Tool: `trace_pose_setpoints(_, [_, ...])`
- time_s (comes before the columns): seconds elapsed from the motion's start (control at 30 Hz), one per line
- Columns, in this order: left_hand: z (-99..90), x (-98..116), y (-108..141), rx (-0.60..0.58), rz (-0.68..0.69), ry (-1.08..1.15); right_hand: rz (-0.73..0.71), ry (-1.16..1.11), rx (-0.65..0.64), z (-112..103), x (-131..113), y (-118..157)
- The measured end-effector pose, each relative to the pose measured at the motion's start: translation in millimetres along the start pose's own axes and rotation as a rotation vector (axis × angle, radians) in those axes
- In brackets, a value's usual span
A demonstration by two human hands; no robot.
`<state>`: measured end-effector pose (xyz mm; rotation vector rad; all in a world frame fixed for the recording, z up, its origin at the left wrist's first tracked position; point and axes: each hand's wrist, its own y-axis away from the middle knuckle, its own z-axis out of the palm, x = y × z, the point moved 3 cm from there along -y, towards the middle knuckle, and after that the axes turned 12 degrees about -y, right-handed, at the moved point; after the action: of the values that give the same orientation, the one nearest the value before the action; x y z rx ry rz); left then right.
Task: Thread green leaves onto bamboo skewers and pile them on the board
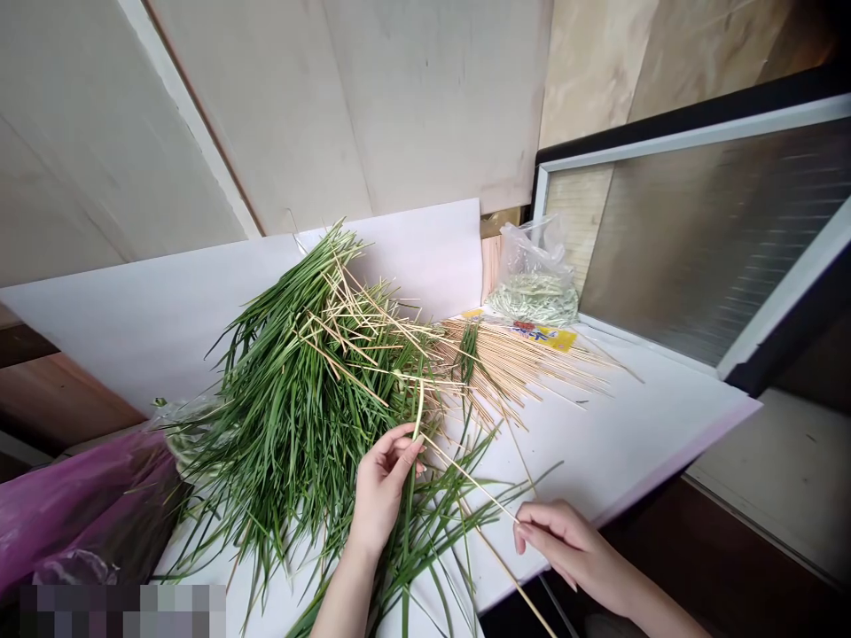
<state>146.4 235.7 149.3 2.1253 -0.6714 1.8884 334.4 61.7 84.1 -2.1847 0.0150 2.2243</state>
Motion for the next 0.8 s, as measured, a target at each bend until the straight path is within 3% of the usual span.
trace_pose_setpoints(0.3, [3.1, 1.1, 2.2, -0.059, -0.010, 0.003, 0.002, -0.014, 0.011, -0.5, -0.4, 0.7])
trace_pose_setpoints(0.8, [0.1, 0.2, 1.0, -0.011, -0.003, -0.014, 0.006, -0.030, -0.001, -1.5, 0.7, 0.9])
